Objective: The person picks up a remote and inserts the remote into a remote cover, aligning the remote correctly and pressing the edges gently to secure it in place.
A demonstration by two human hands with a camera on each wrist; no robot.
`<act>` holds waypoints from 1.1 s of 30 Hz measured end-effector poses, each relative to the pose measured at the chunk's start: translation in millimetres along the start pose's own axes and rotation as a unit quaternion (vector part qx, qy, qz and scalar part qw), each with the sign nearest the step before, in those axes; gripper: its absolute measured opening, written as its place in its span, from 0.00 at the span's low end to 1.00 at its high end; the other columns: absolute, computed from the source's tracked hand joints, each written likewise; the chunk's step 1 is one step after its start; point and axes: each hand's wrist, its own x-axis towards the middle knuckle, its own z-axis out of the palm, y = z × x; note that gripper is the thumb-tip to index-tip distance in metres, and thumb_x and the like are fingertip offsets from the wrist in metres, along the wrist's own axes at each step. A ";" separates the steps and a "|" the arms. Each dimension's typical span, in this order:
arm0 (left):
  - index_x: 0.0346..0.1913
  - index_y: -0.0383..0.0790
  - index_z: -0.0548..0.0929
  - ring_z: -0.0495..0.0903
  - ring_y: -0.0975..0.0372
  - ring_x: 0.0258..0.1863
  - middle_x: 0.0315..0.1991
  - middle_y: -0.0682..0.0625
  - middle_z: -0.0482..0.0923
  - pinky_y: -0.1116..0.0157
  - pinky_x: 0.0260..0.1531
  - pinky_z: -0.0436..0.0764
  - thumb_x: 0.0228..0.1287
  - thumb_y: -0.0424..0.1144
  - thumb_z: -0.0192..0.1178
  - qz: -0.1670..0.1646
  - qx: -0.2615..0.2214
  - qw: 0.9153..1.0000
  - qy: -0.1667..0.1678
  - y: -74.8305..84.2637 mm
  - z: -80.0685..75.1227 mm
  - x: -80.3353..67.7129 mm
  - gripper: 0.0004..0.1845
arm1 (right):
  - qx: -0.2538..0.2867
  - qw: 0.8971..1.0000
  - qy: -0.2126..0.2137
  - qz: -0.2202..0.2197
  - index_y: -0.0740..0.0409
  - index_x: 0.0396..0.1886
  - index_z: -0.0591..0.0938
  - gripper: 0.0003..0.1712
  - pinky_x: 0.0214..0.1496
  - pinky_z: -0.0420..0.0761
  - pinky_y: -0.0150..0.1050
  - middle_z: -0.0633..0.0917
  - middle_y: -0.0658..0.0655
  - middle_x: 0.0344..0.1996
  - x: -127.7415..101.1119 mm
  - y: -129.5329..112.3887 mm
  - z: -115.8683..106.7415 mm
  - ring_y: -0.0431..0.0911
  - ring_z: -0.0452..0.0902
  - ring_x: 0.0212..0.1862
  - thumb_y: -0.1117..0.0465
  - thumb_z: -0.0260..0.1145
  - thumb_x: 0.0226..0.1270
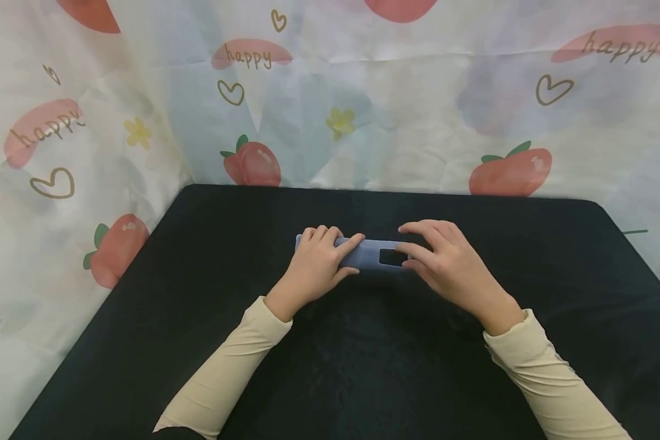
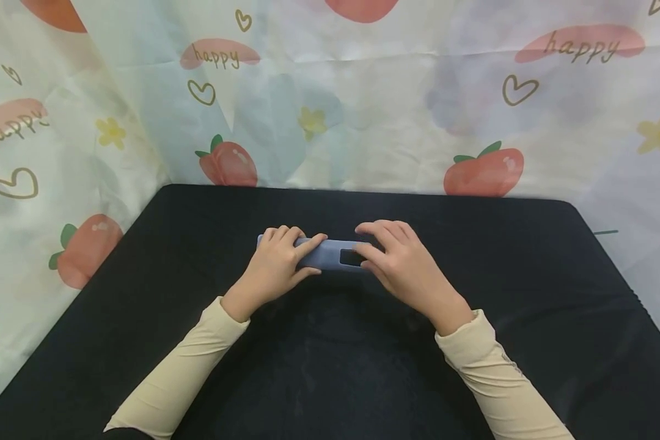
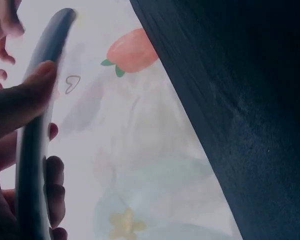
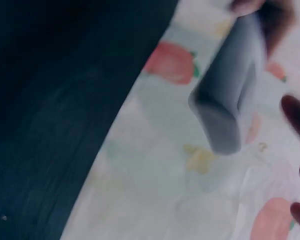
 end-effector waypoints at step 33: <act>0.60 0.48 0.76 0.77 0.59 0.40 0.41 0.50 0.79 0.62 0.42 0.75 0.54 0.59 0.63 0.070 -0.038 0.993 0.085 15.3 -10.3 1.7 0.32 | 0.194 0.968 0.056 0.151 0.62 0.29 0.81 0.08 0.45 0.67 0.37 0.79 0.55 0.27 -9.1 6.0 16.3 0.45 0.70 0.38 0.61 0.63 0.63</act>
